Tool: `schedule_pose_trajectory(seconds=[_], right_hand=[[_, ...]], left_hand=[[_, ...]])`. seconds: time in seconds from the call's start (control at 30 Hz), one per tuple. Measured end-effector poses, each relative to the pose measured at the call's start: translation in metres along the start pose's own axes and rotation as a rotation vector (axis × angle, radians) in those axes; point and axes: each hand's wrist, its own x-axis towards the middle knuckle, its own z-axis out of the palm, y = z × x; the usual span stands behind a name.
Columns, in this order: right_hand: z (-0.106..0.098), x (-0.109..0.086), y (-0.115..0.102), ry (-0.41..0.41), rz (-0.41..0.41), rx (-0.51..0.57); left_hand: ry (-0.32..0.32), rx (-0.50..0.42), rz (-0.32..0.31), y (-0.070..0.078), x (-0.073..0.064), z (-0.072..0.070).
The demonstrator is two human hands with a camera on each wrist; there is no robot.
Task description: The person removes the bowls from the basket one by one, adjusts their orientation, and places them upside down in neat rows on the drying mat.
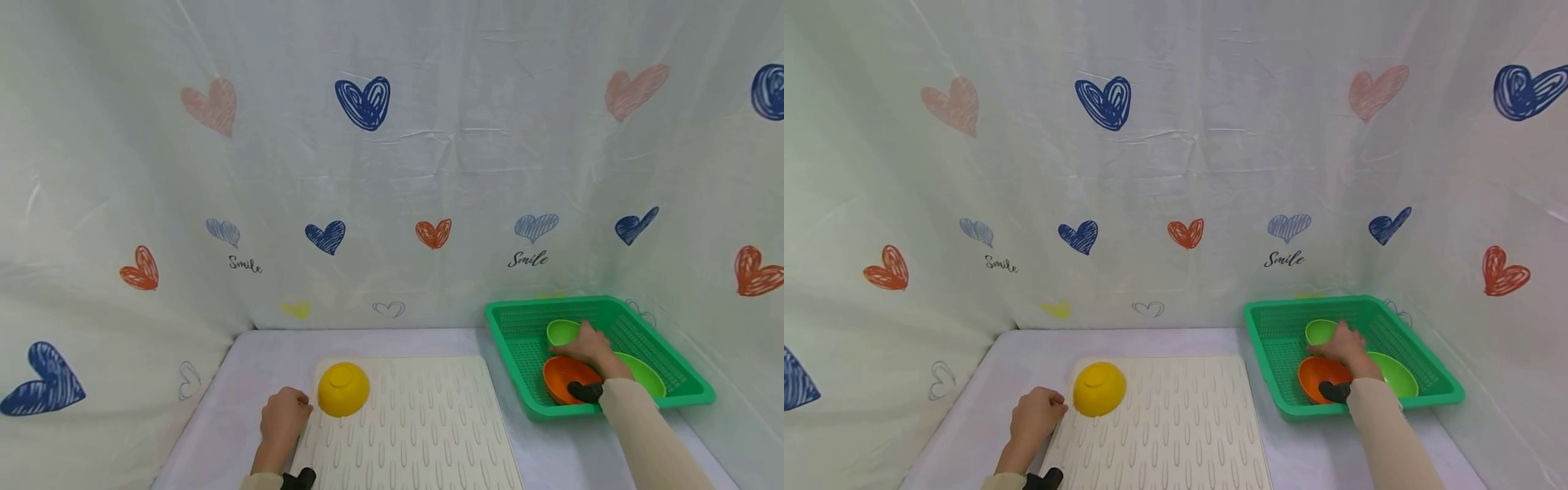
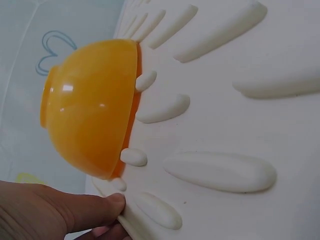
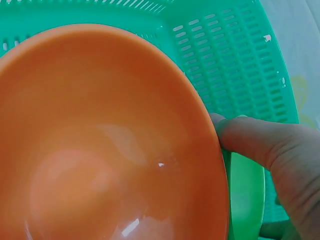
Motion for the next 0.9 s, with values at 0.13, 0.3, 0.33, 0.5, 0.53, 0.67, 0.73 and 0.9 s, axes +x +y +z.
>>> schedule_pose_trajectory(seconds=[0.13, 0.3, 0.33, 0.5, 0.53, 0.67, 0.73, 0.9], right_hand=[[0.000, -0.001, -0.001, 0.008, 0.002, 0.014], [0.004, 0.002, -0.002, 0.048, -0.012, 0.034], [0.004, 0.003, -0.003, 0.062, -0.015, 0.033], [0.002, 0.004, -0.013, 0.135, -0.045, 0.022], [0.001, 0.003, -0.015, 0.150, -0.053, 0.023], [-0.005, -0.005, -0.027, 0.205, -0.095, 0.044], [-0.008, -0.012, -0.034, 0.227, -0.127, 0.053], [-0.011, -0.032, -0.053, 0.261, -0.180, 0.104]], left_hand=[[0.009, 0.005, 0.003, 0.000, 0.001, 0.002], [0.029, 0.008, 0.002, 0.001, 0.001, 0.002], [0.032, 0.008, 0.002, 0.001, 0.001, 0.001], [0.013, -0.002, 0.004, 0.000, -0.001, 0.000], [0.007, -0.002, 0.001, 0.000, -0.001, 0.000], [-0.016, -0.013, -0.012, 0.000, -0.002, 0.000], [-0.026, -0.013, -0.012, -0.001, -0.001, 0.001], [-0.028, -0.014, -0.005, -0.001, 0.001, 0.003]])
